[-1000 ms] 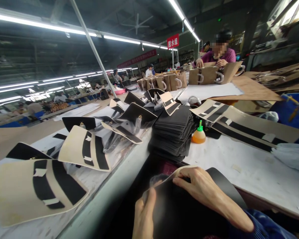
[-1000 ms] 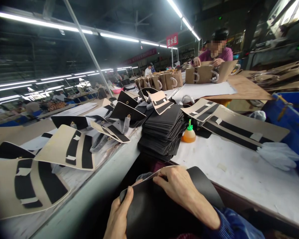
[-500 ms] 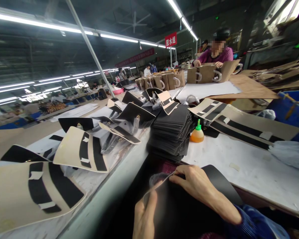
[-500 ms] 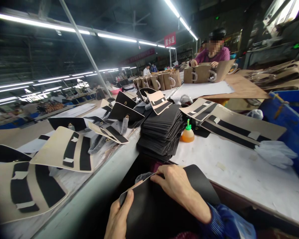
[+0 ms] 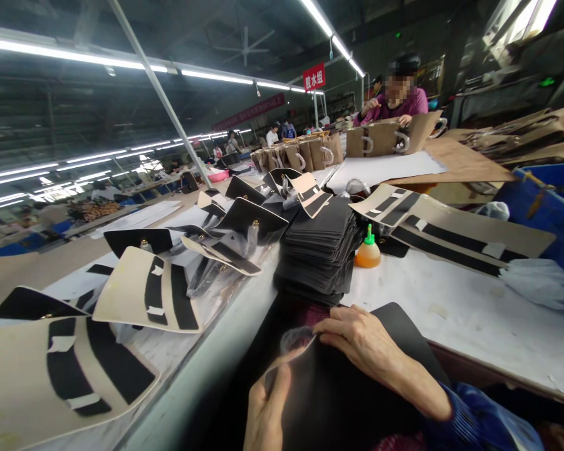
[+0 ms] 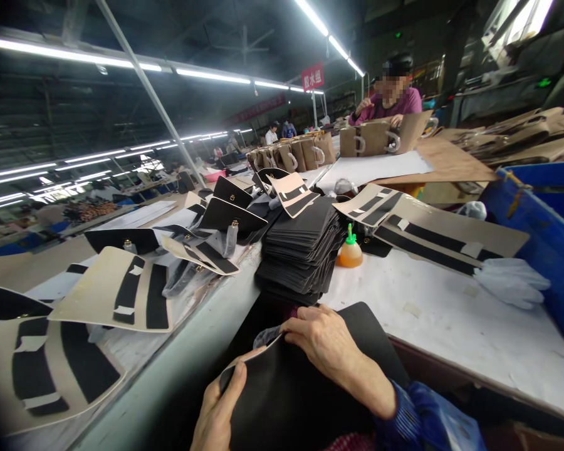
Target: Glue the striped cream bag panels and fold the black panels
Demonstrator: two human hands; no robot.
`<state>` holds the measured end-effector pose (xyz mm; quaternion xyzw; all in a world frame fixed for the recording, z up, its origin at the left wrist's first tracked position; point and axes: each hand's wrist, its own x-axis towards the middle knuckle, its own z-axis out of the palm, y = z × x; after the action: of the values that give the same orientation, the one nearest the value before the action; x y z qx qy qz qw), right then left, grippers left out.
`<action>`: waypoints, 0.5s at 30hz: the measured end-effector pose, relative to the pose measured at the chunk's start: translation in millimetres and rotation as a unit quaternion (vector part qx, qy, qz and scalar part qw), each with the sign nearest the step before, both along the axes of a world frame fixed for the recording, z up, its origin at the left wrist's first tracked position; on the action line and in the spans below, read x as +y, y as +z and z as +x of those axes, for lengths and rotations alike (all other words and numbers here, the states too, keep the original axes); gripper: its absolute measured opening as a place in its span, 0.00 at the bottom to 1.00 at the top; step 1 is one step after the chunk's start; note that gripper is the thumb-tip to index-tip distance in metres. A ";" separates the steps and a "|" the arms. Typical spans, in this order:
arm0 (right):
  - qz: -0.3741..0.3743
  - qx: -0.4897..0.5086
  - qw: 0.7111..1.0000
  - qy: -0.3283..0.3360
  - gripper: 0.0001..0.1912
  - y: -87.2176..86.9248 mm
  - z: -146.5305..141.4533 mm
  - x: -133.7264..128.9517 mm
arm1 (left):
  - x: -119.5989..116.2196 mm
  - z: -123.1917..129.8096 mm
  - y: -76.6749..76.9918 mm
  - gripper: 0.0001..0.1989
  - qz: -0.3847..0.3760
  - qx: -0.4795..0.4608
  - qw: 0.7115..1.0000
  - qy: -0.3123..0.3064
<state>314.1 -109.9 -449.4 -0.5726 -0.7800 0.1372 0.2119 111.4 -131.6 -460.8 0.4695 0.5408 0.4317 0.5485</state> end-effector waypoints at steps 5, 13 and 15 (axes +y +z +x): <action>0.029 -0.024 0.999 0.009 0.09 1.2 0.2 -1.1 | 4.3 -8.5 -3.5 0.29 -0.024 0.027 0.999 -0.009; 0.063 -0.055 0.996 0.006 0.05 -5.2 -8.2 -4.4 | 14.7 -15.0 9.6 0.17 0.254 0.429 0.851 -0.164; 0.076 -0.058 0.995 0.009 0.05 -5.0 -11.9 -6.6 | 13.3 2.2 16.7 0.20 0.252 0.519 0.791 -0.201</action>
<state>302.2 -116.5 -454.4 -0.5545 -0.8045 0.0458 0.2078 113.6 -118.2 -444.1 0.8427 0.5097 0.1242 0.1214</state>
